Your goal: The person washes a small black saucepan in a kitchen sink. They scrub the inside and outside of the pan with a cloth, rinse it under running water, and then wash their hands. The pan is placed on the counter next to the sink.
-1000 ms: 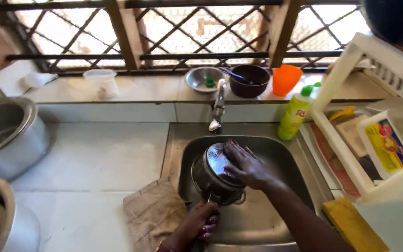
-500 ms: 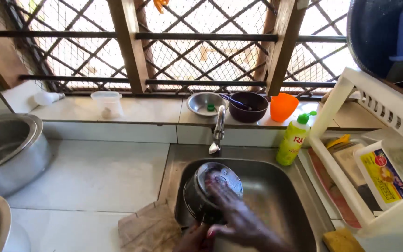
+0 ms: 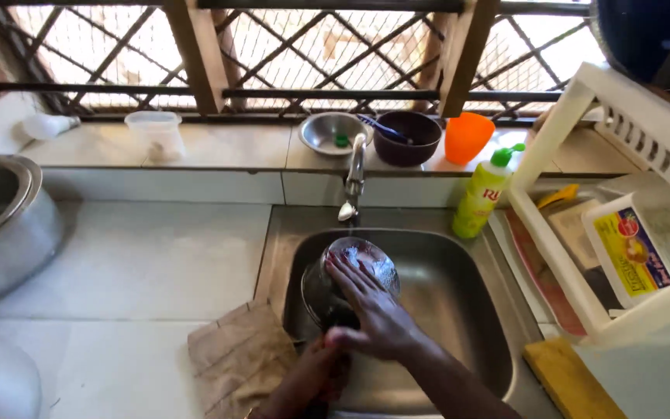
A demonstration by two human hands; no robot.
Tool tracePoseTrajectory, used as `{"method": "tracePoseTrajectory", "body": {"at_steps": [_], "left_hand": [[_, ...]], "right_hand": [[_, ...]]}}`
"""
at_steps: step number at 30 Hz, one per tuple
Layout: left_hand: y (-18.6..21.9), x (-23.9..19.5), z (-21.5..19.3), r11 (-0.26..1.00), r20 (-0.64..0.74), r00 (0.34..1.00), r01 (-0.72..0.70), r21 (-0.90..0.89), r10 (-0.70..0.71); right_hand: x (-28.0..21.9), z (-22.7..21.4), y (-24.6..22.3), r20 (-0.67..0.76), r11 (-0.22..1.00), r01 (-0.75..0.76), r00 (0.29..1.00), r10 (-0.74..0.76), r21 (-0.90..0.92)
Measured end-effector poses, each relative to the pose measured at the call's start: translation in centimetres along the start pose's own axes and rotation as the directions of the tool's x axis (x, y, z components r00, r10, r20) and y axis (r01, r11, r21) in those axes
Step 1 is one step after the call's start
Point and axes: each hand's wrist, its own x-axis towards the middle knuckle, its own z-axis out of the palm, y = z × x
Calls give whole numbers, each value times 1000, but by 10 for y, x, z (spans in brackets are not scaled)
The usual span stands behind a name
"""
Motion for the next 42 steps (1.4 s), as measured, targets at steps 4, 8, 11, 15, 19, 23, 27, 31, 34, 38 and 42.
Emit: {"method": "tracePoseTrajectory", "body": {"at_steps": [4, 8, 11, 15, 19, 23, 27, 31, 34, 38, 42], "left_hand": [[67, -43, 78, 976, -12, 982, 191, 106, -191], [65, -47, 73, 965, -115, 962, 255, 57, -248], [84, -51, 84, 963, -47, 962, 268, 13, -267], [108, -82, 116, 980, 52, 979, 198, 13, -198], [88, -66, 104, 970, -74, 969, 240, 47, -237], [79, -59, 98, 953, -144, 960, 260, 154, -239], [65, -51, 94, 898, -283, 907, 378, 224, -311], [73, -64, 101, 922, -217, 938, 318, 222, -272], [80, -66, 107, 948, -83, 996, 63, 312, -39], [78, -68, 105, 937, -104, 985, 161, 310, -134], [62, -61, 94, 948, 6, 973, 222, 228, -229]], "right_hand": [[16, 6, 86, -64, 980, -194, 980, 191, -50], [-40, 33, 95, -78, 974, -220, 971, 224, 55], [-57, 27, 44, -141, 997, -82, 987, 82, 10], [-64, 26, 17, -53, 916, 171, 978, -204, -362], [-55, 5, 20, 67, 883, 246, 969, -239, -400], [-29, -14, 21, 228, 697, 496, 866, -446, -519], [9, -20, 12, 31, 885, 287, 955, -296, -367], [-10, 5, -15, -76, 913, 337, 929, -362, -229], [-23, 10, -5, 223, 757, 477, 879, -422, -447], [-4, -11, -16, 309, 761, 486, 871, -382, -429], [14, -36, -9, 346, 858, 344, 914, -213, -381]]}}
